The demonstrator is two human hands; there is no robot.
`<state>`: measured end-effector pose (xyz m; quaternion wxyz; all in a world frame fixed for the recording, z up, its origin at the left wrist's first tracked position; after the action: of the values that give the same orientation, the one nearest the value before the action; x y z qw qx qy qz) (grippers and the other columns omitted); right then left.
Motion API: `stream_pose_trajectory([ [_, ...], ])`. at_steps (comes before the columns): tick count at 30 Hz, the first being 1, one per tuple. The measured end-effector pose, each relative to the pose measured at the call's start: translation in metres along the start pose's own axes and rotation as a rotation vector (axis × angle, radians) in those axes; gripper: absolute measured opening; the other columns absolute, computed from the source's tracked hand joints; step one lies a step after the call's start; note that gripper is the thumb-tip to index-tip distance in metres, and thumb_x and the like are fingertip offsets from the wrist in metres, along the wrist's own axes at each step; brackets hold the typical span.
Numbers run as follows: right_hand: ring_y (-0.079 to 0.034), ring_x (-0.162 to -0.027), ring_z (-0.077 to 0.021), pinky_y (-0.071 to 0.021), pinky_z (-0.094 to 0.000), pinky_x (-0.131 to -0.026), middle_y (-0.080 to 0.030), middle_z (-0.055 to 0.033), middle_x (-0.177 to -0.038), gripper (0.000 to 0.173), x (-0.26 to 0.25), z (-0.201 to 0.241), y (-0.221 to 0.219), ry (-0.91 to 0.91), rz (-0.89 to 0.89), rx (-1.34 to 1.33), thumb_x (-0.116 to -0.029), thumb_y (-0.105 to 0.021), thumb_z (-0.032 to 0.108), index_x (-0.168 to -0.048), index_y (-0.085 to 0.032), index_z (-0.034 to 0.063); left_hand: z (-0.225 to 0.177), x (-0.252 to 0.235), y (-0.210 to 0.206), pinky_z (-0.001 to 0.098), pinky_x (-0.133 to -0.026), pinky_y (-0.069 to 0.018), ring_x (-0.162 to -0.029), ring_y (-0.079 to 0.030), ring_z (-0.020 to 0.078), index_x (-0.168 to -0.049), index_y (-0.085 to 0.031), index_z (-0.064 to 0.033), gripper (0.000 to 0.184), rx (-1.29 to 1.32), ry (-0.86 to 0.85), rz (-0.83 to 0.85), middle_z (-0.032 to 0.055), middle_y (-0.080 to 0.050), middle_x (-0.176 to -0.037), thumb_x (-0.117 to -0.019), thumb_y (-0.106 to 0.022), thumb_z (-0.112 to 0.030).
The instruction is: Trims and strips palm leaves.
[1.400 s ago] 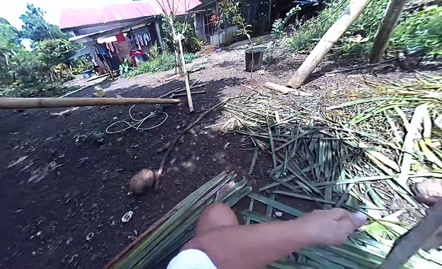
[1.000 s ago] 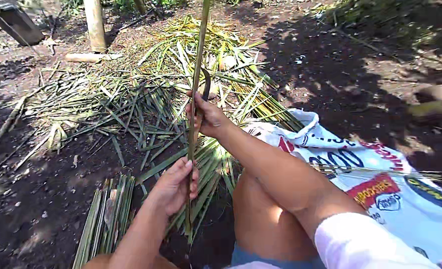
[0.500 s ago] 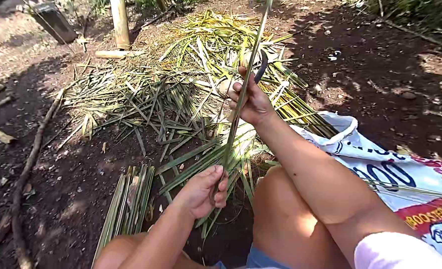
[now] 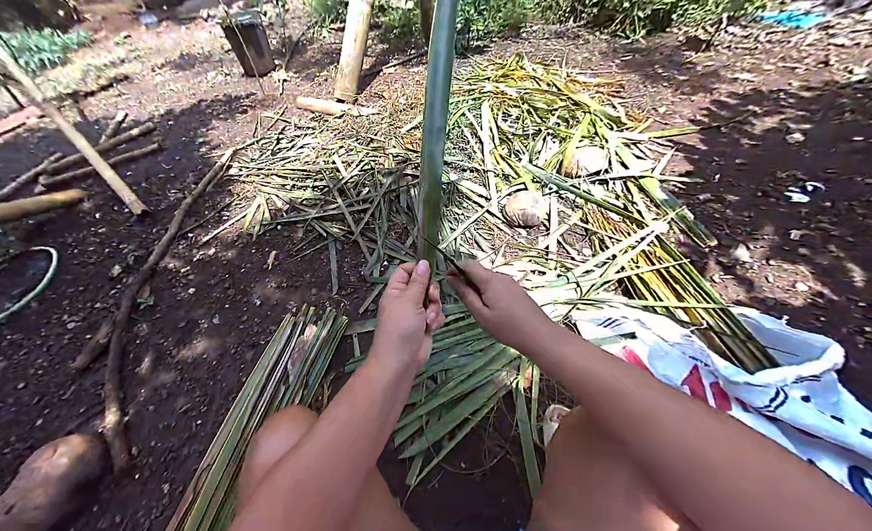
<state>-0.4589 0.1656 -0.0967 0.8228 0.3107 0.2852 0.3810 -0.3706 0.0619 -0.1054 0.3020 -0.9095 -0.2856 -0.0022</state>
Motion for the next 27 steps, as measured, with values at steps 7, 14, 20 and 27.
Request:
stream_pose_trajectory([
  [7, -0.066, -0.079, -0.0266, -0.0544, -0.0455, -0.075, -0.067, -0.0157, -0.091, 0.031, 0.001, 0.006, -0.006, -0.001, -0.016, 0.002, -0.1102, -0.045, 0.024, -0.122, -0.062, 0.0008, -0.001, 0.011, -0.004, 0.0146, -0.040, -0.0353, -0.042, -0.039, 0.0025, -0.105, -0.052, -0.0087, 0.013, 0.047, 0.046, 0.023, -0.0011, -0.048, -0.064, -0.1106, -0.043, -0.016],
  [14, -0.065, -0.078, -0.0264, -0.0535, -0.0447, -0.074, -0.065, -0.0161, -0.085, 0.026, 0.002, 0.010, -0.002, -0.013, -0.070, 0.025, -0.1088, -0.046, 0.017, -0.115, -0.061, -0.0021, 0.008, 0.022, -0.015, 0.0144, -0.040, -0.0367, -0.042, -0.040, 0.0024, -0.104, -0.051, -0.0067, 0.013, 0.066, 0.119, 0.089, -0.0015, -0.048, -0.064, -0.1105, -0.043, -0.015],
  [20, -0.068, -0.082, -0.0294, -0.0556, -0.0467, -0.078, -0.067, -0.0185, -0.088, 0.024, 0.005, 0.006, 0.000, 0.021, -0.104, 0.042, -0.1069, -0.048, 0.013, -0.117, -0.062, -0.0041, 0.011, 0.028, -0.020, 0.0142, -0.039, -0.0373, -0.042, -0.040, 0.0020, -0.104, -0.051, -0.0067, 0.013, 0.046, 0.169, 0.125, -0.0017, -0.049, -0.064, -0.1105, -0.043, -0.016],
  [27, -0.071, -0.094, -0.0387, -0.0570, -0.0547, -0.084, -0.071, -0.0227, -0.107, 0.026, 0.007, 0.006, 0.002, 0.021, -0.117, 0.207, -0.1020, -0.053, 0.004, -0.124, -0.064, -0.0036, 0.020, 0.035, -0.021, 0.0143, -0.040, -0.0368, -0.043, -0.041, 0.0023, -0.105, -0.050, -0.0076, 0.011, -0.005, 0.188, 0.152, -0.0014, -0.049, -0.067, -0.1104, -0.044, -0.015],
])
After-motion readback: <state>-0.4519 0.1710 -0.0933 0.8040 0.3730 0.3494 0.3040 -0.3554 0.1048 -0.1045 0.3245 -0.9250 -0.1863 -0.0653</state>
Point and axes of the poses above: each hand's wrist, its own x-axis away from the middle knuckle, its own y-axis out of the back of the hand, z = x × y, the point moved 5 cm from there along -x, towards the middle knuckle
